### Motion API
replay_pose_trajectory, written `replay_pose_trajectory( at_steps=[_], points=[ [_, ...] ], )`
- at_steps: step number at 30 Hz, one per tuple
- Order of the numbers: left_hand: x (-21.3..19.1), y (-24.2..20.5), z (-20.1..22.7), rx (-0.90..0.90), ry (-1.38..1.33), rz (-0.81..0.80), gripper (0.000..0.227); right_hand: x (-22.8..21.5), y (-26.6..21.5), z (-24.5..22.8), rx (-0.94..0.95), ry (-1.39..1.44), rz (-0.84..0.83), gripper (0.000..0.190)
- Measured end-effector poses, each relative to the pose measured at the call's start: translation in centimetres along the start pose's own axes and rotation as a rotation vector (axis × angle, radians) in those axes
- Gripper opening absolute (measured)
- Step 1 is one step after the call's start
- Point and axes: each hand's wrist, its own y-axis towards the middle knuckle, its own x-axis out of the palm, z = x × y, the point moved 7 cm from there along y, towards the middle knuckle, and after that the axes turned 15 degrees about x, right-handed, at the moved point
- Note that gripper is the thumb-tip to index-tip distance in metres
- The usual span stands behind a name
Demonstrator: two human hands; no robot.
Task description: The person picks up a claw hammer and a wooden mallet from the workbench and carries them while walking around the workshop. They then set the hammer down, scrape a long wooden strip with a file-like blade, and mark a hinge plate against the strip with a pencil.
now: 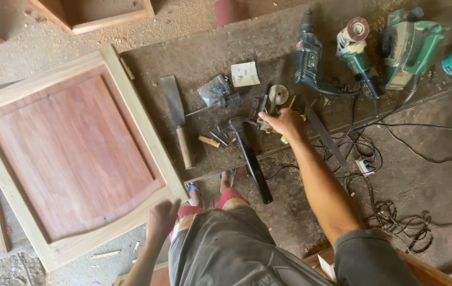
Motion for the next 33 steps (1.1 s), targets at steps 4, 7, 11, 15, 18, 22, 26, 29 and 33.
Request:
replay_pose_trajectory(
  at_steps=[4,7,11,15,18,22,26,29,33],
  points=[
    [-6.9,6.7,12.4,0.300,0.193,0.221,0.020,-3.3,-5.3,-0.7,-0.429,0.123,0.685,0.062],
    [-3.8,12.4,14.0,0.549,0.643,-0.139,0.055,-0.1,-12.1,2.7,-0.278,0.368,0.213,0.056],
    [-0.5,15.1,14.1,0.879,0.968,-0.145,0.043,16.6,-10.9,10.3,-0.400,0.276,-0.005,0.090],
    [-2.8,14.9,18.1,1.080,0.992,-0.196,0.069,23.8,-10.2,12.3,-0.221,0.377,-0.077,0.083],
    [-14.2,12.7,21.3,1.245,0.454,0.393,0.032,18.8,-13.8,9.7,-0.226,0.366,0.160,0.059],
    [-26.4,8.1,21.8,1.024,-0.240,0.693,0.047,14.4,-20.7,7.6,-0.210,0.541,0.000,0.048],
    [-27.8,6.1,21.1,1.100,-0.856,0.569,0.038,12.5,-28.1,8.0,-0.186,0.863,-0.261,0.040],
    [-25.0,5.0,21.3,1.028,-0.874,0.398,0.032,10.1,-33.0,8.8,-0.311,0.969,-0.219,0.041],
    [-20.5,3.9,23.1,1.022,-0.845,0.064,0.027,6.1,-38.5,9.1,-0.442,0.974,-0.140,0.042]
  ],
)
